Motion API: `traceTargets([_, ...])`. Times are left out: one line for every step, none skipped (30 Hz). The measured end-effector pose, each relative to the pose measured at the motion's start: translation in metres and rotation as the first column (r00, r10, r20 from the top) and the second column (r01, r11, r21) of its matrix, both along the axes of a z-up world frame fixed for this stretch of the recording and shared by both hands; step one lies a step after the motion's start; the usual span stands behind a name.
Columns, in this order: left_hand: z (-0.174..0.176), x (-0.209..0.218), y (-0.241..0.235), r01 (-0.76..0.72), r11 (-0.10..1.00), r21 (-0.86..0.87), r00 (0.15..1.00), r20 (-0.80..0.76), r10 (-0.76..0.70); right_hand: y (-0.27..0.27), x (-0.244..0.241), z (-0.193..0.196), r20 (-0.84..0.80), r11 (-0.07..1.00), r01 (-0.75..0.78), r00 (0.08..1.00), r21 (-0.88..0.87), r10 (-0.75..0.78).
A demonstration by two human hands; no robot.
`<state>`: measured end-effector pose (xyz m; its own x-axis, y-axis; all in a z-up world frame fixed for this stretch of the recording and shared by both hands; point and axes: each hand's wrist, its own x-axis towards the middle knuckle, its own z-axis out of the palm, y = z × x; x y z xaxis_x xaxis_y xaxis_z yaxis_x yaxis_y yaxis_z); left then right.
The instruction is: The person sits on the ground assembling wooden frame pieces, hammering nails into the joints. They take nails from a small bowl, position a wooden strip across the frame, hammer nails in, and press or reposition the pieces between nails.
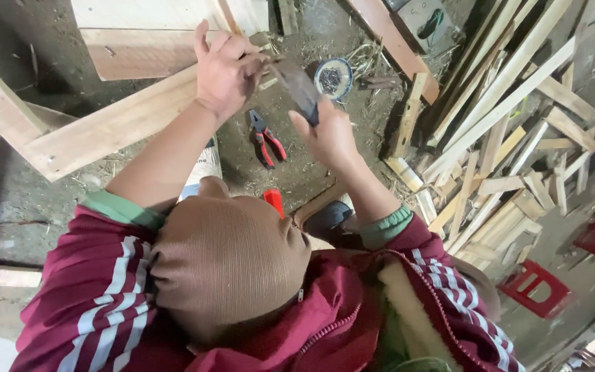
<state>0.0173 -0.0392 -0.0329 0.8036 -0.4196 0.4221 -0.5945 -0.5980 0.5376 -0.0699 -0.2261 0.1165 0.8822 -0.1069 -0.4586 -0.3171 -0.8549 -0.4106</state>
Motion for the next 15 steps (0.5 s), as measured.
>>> traceTargets([-0.001,-0.001,0.0,-0.002,1.0,-0.002,1.0,0.01,0.002,-0.002,-0.001,0.001,0.01,1.0,-0.002,1.0,-0.002,0.002])
traceTargets([-0.002,-0.001,-0.001,-0.001,1.0,-0.025,1.0,-0.012,0.001,-0.003,-0.001,0.001,0.079,1.0,0.005,0.997,0.025,-0.007])
traceTargets([-0.004,-0.006,0.002,-0.002,0.999,-0.044,0.999,-0.047,0.0,-0.003,-0.005,0.002,0.134,0.998,0.009,0.991,0.057,-0.016])
traceTargets([-0.006,0.001,0.001,-0.006,0.999,-0.04,0.999,-0.05,0.004,-0.001,0.002,0.01,0.131,0.998,0.005,0.991,0.061,-0.013])
traceTargets([-0.009,-0.002,0.001,-0.007,1.0,-0.02,0.999,-0.042,0.006,0.002,0.001,0.019,0.231,0.996,-0.036,0.973,0.079,0.017])
traceTargets([-0.012,-0.004,0.002,-0.007,1.0,0.001,0.999,-0.034,0.007,0.006,0.0,0.028,0.328,0.992,-0.079,0.944,0.094,0.044])
traceTargets([-0.012,-0.006,0.002,-0.007,1.0,0.001,0.999,-0.036,0.007,0.004,-0.001,0.018,0.326,0.992,-0.079,0.944,0.095,0.044])
traceTargets([-0.01,-0.007,0.002,-0.009,1.0,-0.018,0.999,-0.039,0.008,0.003,-0.002,0.01,0.131,0.999,-0.031,0.991,0.025,0.028])
traceTargets([-0.008,-0.001,0.0,-0.012,0.999,-0.042,1.0,-0.029,0.011,0.0,0.002,0.002,-0.057,0.998,-0.002,0.998,-0.058,-0.002])
traceTargets([-0.008,-0.001,0.0,-0.015,0.999,-0.046,1.0,-0.019,0.014,0.0,0.002,0.003,-0.046,0.998,-0.004,0.999,-0.062,0.001])
traceTargets([-0.008,-0.003,0.0,-0.007,0.999,-0.038,1.0,-0.029,0.006,0.0,0.002,0.003,0.01,0.999,-0.026,1.0,-0.027,0.026])
traceTargets([-0.01,-0.004,0.0,0.0,1.0,-0.031,0.999,-0.039,-0.002,0.001,0.002,0.001,0.066,0.999,-0.051,0.997,0.007,0.05])
traceTargets([-0.01,-0.001,0.0,-0.002,1.0,-0.028,0.999,-0.051,0.001,0.001,0.005,0.009,0.055,0.999,-0.053,0.997,0.011,0.052])
traceTargets([-0.011,0.001,0.0,-0.006,0.999,-0.053,0.999,-0.039,0.004,0.002,0.008,0.015,0.067,0.999,-0.039,0.997,0.007,0.038])
traceTargets([-0.013,-0.001,0.0,-0.008,0.997,-0.08,0.999,-0.033,0.006,0.003,0.008,0.022,0.074,1.0,-0.023,0.997,0.003,0.023])
